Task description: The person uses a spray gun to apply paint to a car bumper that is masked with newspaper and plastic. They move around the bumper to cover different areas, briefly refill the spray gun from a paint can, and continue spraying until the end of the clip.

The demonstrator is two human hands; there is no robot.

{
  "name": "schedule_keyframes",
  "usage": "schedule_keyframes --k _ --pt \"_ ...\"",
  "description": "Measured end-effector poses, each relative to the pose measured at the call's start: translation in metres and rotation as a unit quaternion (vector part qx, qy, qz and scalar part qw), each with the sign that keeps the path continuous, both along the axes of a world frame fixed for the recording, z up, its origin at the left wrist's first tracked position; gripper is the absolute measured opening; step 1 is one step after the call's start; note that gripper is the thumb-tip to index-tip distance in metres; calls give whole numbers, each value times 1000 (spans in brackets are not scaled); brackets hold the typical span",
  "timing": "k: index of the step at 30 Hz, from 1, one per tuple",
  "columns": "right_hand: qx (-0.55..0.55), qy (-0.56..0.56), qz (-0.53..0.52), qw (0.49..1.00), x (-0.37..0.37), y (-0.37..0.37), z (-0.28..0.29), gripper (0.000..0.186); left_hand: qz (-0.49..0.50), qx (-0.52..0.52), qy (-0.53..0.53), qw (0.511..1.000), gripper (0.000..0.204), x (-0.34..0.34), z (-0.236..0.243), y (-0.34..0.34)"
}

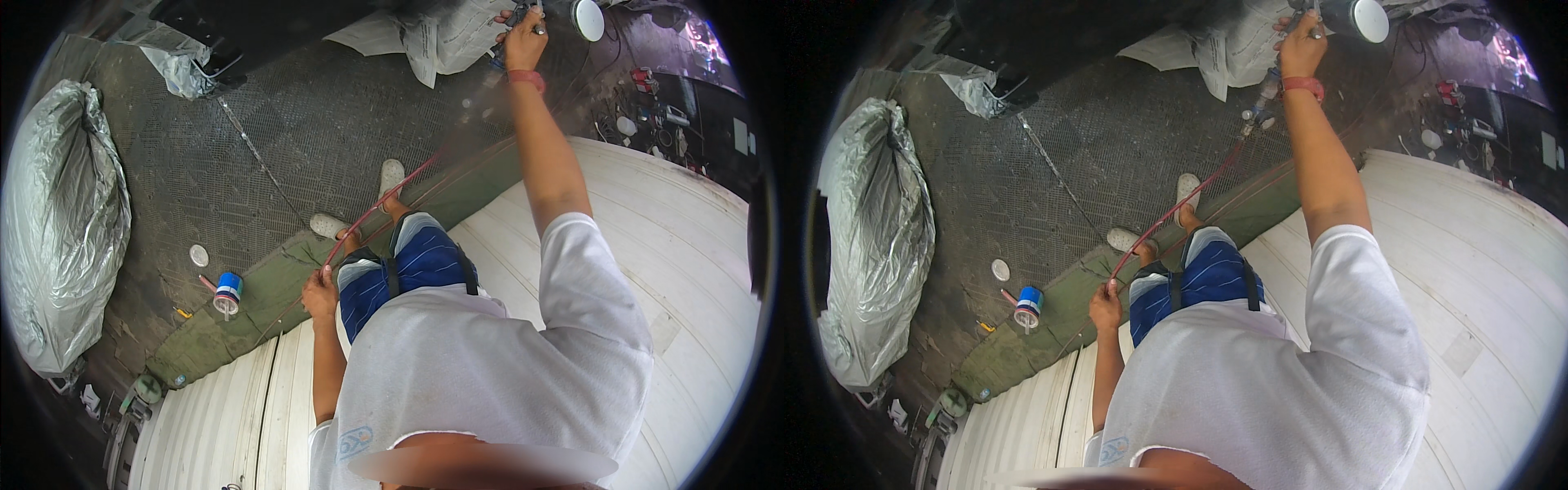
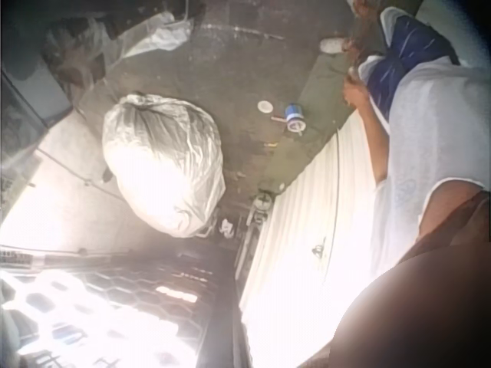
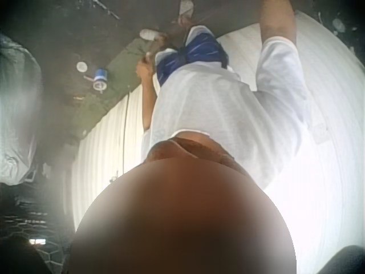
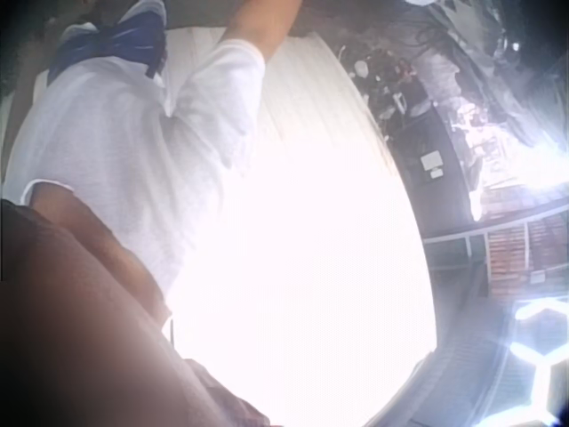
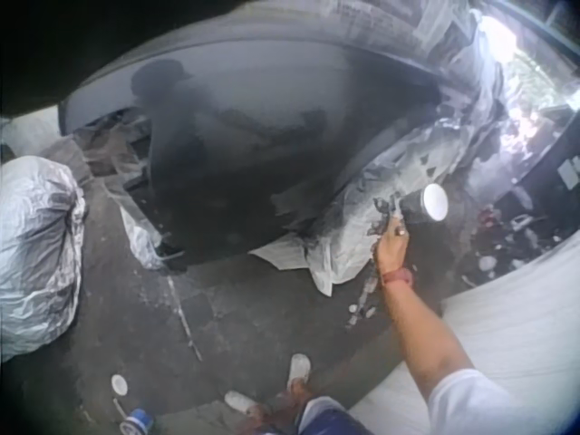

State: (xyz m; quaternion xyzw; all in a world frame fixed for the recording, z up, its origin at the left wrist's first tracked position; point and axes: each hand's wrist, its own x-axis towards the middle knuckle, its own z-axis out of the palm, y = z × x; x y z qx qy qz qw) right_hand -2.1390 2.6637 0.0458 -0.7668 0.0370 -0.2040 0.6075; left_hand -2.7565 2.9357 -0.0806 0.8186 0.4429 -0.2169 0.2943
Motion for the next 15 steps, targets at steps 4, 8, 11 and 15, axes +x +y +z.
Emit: schedule_keyframes --k 4,8,11,15 --pt "47 39 65 996 -22 19 -6 51 22 25 -10 999 52 -13 -3 10" --pt "70 79 141 984 -64 51 -15 50 2 28 22 999 50 -32 -4 19" --pt "69 99 188 975 -98 82 -18 48 10 21 36 999 50 -53 -2 23" --pt "32 142 256 956 -144 118 -11 47 33 15 51 998 52 -81 -2 24"
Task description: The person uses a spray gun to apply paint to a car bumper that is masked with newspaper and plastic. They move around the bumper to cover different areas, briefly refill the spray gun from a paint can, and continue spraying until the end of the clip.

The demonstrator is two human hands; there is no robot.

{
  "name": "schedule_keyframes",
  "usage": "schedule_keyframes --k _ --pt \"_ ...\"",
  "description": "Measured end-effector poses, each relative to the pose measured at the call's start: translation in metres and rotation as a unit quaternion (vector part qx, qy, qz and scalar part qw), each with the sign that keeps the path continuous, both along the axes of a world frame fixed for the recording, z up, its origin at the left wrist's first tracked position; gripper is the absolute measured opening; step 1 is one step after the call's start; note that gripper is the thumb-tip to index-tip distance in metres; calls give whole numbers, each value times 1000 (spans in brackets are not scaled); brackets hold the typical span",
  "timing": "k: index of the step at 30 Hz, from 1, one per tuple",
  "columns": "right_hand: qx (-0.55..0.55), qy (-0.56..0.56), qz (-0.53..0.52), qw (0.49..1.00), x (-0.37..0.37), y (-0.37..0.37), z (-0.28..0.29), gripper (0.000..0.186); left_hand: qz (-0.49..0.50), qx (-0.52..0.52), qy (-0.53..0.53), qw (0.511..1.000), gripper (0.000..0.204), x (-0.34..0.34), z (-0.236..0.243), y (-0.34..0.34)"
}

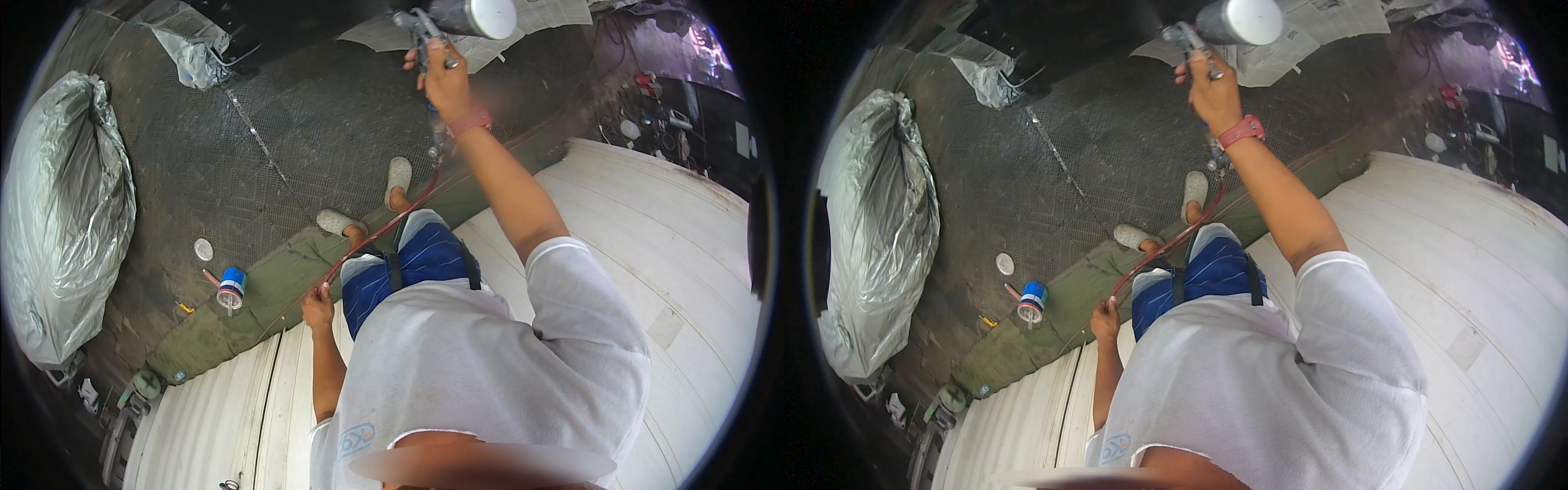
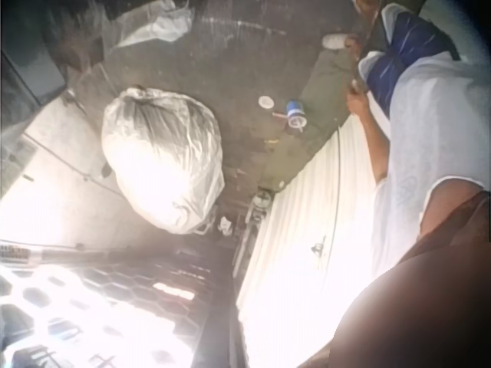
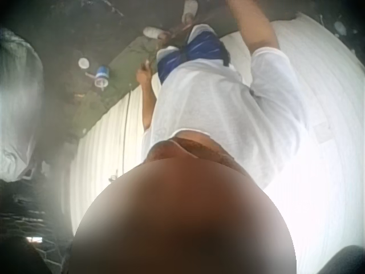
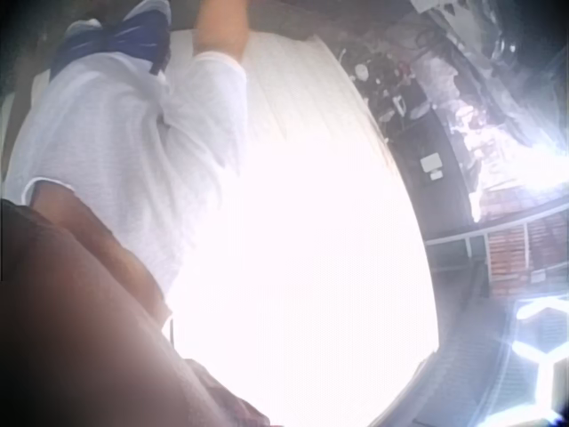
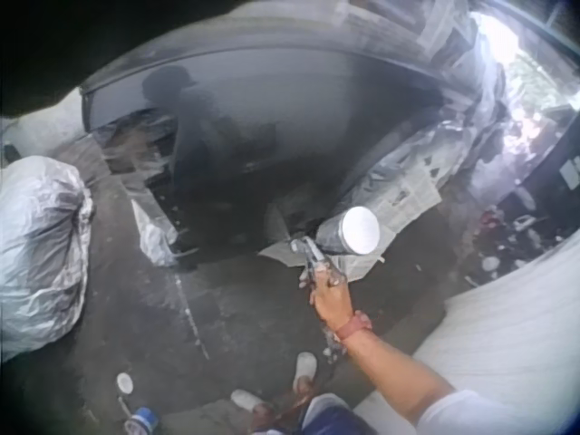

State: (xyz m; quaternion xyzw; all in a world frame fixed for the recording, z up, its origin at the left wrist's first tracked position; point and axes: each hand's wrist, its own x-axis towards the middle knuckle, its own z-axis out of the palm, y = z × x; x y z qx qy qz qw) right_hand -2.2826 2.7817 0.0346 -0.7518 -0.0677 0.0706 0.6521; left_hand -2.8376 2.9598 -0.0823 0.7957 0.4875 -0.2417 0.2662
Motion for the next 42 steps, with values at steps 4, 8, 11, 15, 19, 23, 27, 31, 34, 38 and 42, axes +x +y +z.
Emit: schedule_keyframes --k 4,8,11,15,19,23,27,31,34,38,42 --pt "52 -13 53 997 -35 42 7 49 29 -39 25 999 55 -29 -3 3" --pt "35 -58 110 992 -62 76 19 48 46 -28 49 997 58 -53 -13 3" --pt "43 -35 161 985 -71 91 30 47 50 -27 60 997 59 -60 -14 3" --pt "80 31 202 976 -57 86 39 47 30 -35 60 997 59 -55 -4 1" --pt "38 33 115 992 -33 57 37 50 17 -15 55 998 58 -35 3 -5" --pt "19 24 36 999 -4 11 33 47 -13 -27 26 999 59 -11 4 -9" --pt "1 9 -13 1000 28 -36 33 49 -62 -11 12 998 58 18 1 -18" --pt "-18 -13 -37 999 57 -80 40 52 -126 -3 10 992 54 50 0 -27" --pt "-40 -18 -63 997 79 -106 45 55 -156 11 -9 988 52 75 6 -36" --pt "-15 -40 -87 995 109 -136 52 53 -158 0 -10 987 50 109 22 -51" --pt "-36 -44 -117 991 138 -164 58 55 -148 2 4 989 49 136 35 -65"
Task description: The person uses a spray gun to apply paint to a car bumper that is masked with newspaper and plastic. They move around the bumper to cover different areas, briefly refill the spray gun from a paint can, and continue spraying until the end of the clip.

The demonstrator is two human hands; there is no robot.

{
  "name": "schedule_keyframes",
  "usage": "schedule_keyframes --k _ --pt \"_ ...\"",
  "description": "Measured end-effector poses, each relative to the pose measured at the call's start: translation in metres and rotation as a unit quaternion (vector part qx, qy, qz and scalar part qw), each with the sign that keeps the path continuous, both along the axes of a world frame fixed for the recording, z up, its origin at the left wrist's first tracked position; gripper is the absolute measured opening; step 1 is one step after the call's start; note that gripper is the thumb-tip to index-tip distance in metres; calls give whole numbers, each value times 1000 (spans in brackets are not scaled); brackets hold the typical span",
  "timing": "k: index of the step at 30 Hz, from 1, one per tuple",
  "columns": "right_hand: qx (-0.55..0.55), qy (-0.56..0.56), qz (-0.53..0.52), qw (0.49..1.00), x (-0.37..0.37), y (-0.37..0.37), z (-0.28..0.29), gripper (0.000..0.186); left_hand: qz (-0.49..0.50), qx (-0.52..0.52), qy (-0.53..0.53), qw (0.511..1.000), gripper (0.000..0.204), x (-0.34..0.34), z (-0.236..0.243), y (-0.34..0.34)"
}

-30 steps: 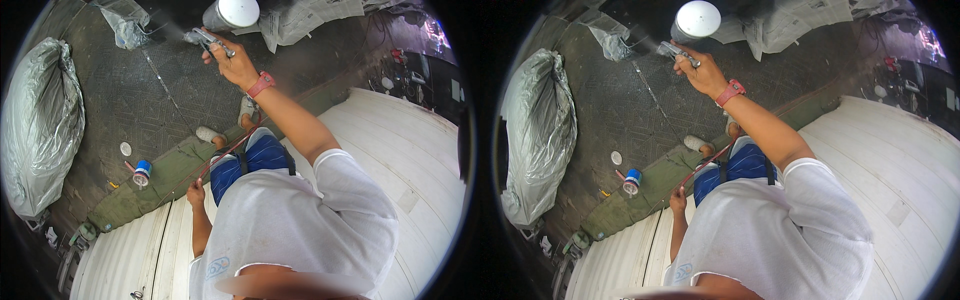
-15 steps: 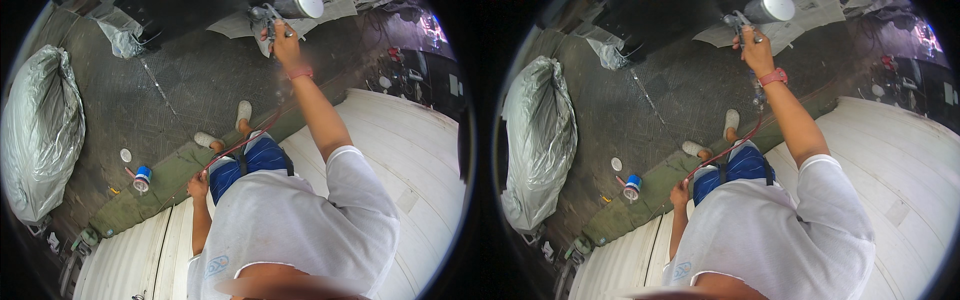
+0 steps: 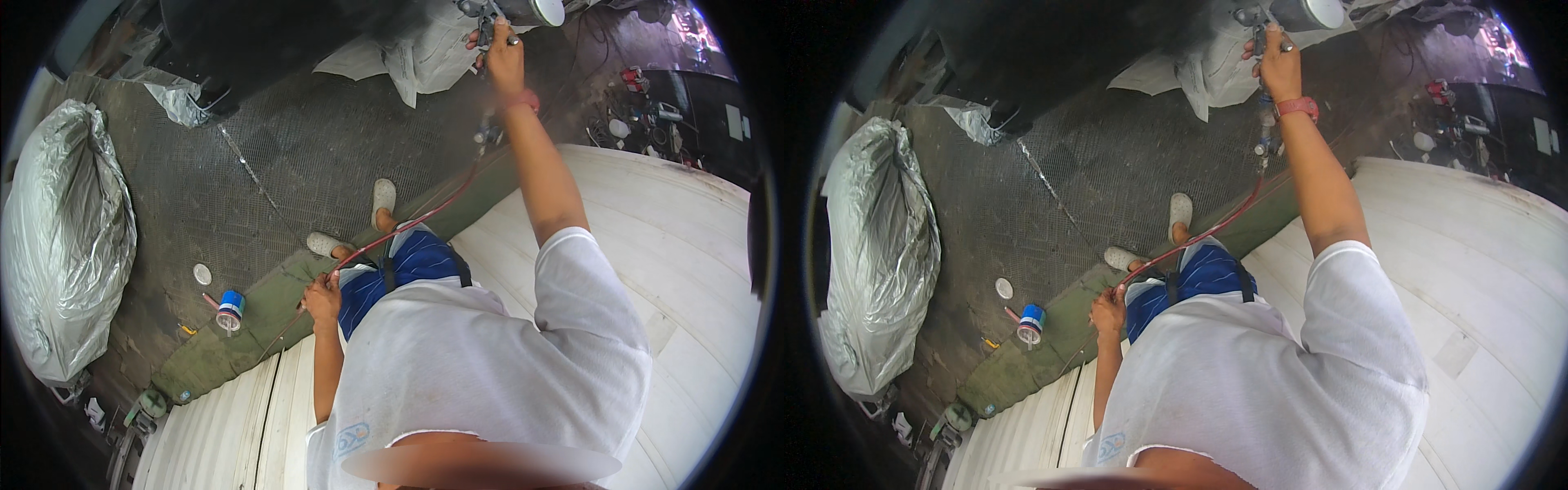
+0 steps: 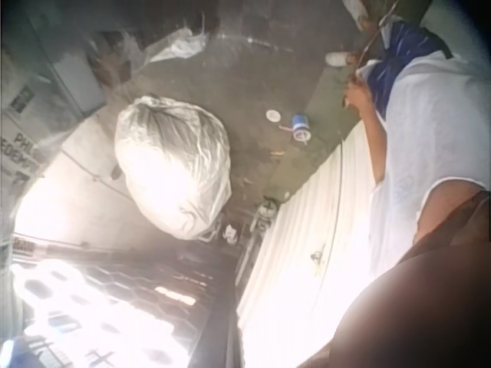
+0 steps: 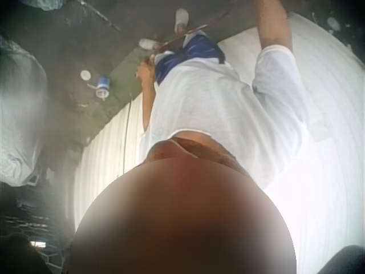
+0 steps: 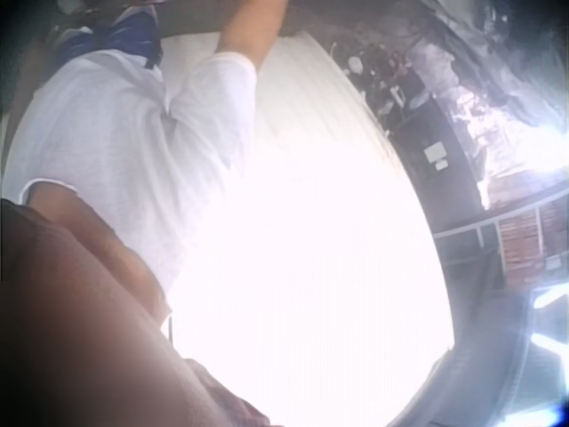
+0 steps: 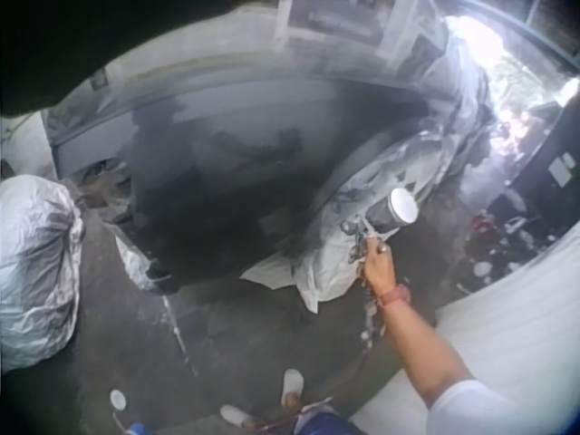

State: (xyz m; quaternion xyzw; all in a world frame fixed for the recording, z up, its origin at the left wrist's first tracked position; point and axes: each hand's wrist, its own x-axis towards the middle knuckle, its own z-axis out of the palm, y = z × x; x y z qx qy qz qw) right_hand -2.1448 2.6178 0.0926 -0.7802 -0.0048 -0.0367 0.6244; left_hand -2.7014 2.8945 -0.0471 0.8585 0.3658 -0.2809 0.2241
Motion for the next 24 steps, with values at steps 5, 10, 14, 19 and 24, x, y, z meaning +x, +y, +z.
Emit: schedule_keyframes --k 5,10,14,19,24 --pt "-36 -6 -62 997 35 -23 14 59 25 11 -25 999 49 12 6 -7" --pt "-27 -87 -117 989 38 -14 24 62 83 15 -57 995 48 -4 1 1" --pt "14 -22 -78 997 2 16 25 57 113 4 -31 993 50 -35 -7 29" --pt "26 29 28 999 -64 78 24 55 152 6 -1 988 56 -82 -20 52" --pt "51 21 80 995 -127 145 27 51 174 -9 19 984 62 -132 -33 69"
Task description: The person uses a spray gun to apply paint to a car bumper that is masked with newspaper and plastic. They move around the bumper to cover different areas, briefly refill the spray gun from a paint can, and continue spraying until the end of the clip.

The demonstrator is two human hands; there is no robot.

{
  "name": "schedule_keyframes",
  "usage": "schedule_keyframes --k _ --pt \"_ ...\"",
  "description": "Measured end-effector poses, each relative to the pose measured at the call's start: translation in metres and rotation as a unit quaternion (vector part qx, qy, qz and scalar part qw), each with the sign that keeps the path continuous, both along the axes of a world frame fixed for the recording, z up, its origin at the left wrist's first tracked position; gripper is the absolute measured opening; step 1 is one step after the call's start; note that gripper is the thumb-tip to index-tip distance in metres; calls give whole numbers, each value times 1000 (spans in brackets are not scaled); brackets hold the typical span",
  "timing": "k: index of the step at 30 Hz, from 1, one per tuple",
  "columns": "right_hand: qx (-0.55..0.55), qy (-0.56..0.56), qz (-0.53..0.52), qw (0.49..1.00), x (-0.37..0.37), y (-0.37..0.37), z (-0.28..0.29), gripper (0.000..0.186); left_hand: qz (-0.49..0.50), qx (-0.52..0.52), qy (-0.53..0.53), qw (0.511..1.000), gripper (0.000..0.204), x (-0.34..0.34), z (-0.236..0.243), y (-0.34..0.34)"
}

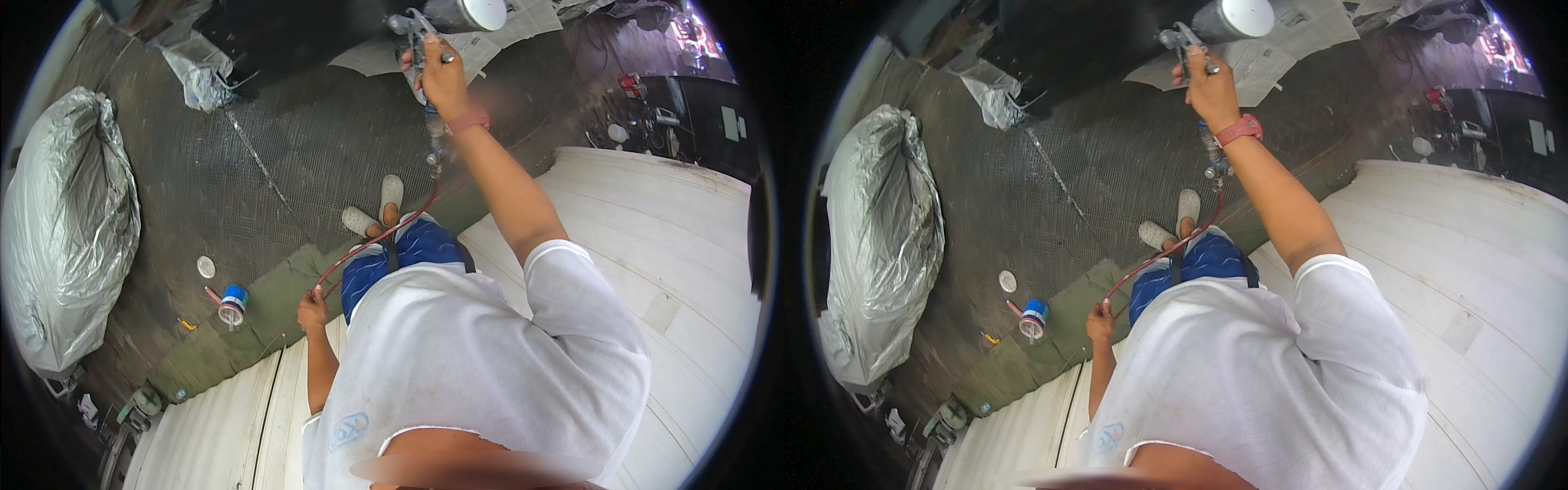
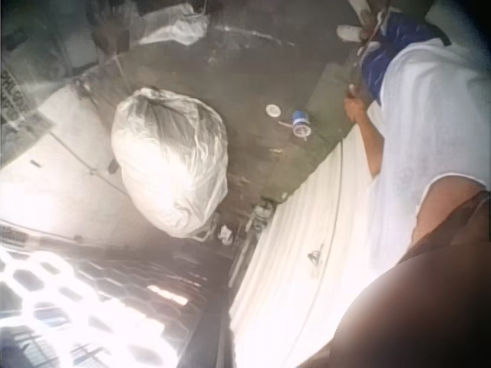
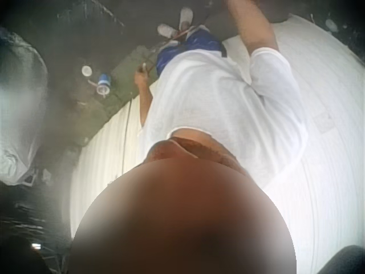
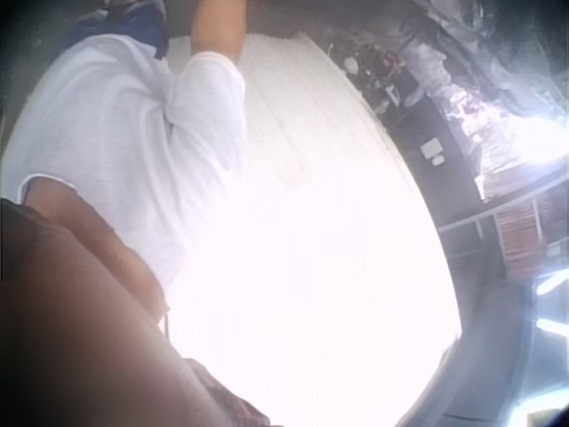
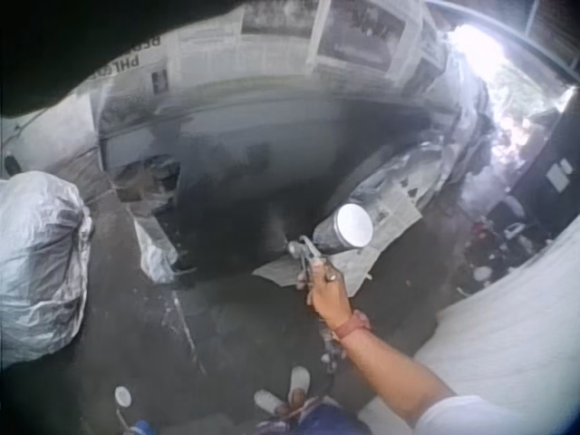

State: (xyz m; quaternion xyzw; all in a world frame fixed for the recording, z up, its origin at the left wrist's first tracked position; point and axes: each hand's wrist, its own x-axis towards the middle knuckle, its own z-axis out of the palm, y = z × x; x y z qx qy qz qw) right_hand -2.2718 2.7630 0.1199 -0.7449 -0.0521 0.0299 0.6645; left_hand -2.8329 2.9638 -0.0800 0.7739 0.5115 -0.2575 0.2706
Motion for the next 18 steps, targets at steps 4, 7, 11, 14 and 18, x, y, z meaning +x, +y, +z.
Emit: schedule_keyframes --k 4,7,11,14,18 --pt "7 4 69 998 -40 45 1 48 39 -29 21 999 64 -38 -8 13" --pt "5 -33 108 994 -63 76 1 46 50 21 -10 998 64 -60 -9 12" --pt "38 -20 161 986 -87 107 7 51 65 24 -14 998 63 -76 -11 15" --pt "35 -6 224 974 -92 115 18 50 67 8 2 998 63 -78 -11 14" --pt "50 32 252 966 -77 104 31 53 58 5 7 998 63 -68 -11 2"
